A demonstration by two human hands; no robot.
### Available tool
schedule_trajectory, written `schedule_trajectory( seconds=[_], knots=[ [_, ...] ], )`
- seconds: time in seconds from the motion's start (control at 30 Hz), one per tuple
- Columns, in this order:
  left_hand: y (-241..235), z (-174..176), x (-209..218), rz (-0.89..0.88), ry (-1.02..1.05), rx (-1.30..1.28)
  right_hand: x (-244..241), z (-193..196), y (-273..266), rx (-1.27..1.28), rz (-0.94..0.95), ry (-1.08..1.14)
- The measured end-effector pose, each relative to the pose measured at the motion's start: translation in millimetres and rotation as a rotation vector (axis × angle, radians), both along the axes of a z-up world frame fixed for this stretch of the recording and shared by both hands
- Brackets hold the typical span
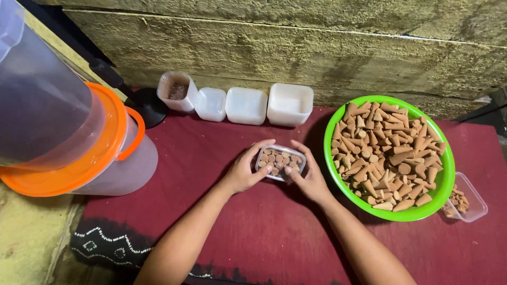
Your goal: The person is sorting and packing small incense cones from a large bowl into smaller plastic containers.
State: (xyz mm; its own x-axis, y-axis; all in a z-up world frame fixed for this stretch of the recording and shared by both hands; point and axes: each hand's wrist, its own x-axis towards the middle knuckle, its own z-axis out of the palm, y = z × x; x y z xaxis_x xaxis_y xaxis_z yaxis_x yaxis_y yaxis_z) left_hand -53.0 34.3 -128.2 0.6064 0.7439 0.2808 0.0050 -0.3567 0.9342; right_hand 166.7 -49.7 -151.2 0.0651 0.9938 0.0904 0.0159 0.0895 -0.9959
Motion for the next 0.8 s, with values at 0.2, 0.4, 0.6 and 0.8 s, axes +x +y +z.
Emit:
schedule_trajectory(
  seconds=[0.2, 0.4, 0.6, 0.8],
  knots=[
    [-7, 10, 2, -0.012, 0.103, -0.031, -2, 13, 1, -0.02, -0.008, 0.008],
    [-13, 21, 6, 0.015, 0.176, -0.134, 5, 7, -1, -0.036, 0.056, 0.093],
    [-13, 31, 7, 0.037, 0.195, -0.276, 7, 4, 4, 0.003, 0.085, 0.162],
    [-12, 21, 13, 0.052, 0.157, -0.402, 8, -6, 9, 0.011, 0.066, 0.156]
  ],
)
